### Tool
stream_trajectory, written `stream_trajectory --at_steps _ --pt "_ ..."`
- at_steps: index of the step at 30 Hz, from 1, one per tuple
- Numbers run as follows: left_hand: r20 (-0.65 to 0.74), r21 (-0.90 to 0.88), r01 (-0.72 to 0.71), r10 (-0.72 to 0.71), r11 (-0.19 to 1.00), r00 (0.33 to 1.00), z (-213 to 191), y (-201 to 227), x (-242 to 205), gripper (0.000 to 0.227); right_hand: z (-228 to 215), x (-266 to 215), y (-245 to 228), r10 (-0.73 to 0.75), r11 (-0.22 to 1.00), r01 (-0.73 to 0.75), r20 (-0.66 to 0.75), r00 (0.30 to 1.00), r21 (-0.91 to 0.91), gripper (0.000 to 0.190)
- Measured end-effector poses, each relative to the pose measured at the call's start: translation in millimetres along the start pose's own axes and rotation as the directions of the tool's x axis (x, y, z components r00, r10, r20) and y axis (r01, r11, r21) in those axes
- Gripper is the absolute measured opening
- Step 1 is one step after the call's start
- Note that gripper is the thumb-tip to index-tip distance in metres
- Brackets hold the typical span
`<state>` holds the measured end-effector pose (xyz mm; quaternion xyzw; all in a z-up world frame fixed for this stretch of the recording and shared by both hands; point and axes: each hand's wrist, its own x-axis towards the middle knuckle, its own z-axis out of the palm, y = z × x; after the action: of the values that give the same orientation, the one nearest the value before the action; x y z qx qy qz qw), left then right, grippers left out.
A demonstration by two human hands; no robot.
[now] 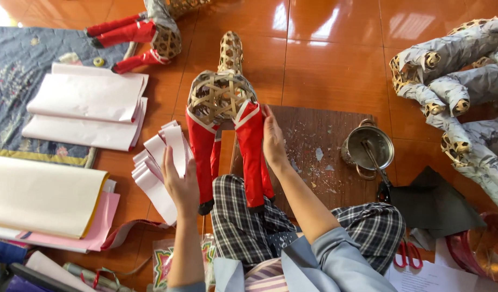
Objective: Applying paper strips and adhesive to a bamboo frame to create a giraffe-shaped craft.
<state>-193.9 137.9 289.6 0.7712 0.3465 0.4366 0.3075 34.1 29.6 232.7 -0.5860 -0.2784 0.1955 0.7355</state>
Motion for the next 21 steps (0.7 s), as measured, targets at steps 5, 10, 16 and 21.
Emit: stream_trajectory --at_steps 5,10,16,21 --pt "0.042 -0.204 -0.011 0.020 0.979 0.999 23 9 -23 0.040 -21 3 30 0.297 0.939 -0.262 -0.142 0.944 0.221 0.069" --pt "0.176 -0.176 -0.151 0.182 0.973 0.967 25 36 -15 0.036 -119 -22 112 0.347 0.928 -0.308 -0.183 0.920 0.209 0.048" --pt "0.205 -0.114 -0.176 0.196 0.978 0.959 17 44 -15 0.027 -286 -92 90 0.052 0.042 -0.326 -0.324 0.945 -0.944 0.018" --pt "0.245 -0.026 -0.125 0.127 0.992 0.961 25 58 -13 0.027 -370 -124 98 -0.044 -0.300 -0.297 -0.298 0.954 -0.906 0.015"
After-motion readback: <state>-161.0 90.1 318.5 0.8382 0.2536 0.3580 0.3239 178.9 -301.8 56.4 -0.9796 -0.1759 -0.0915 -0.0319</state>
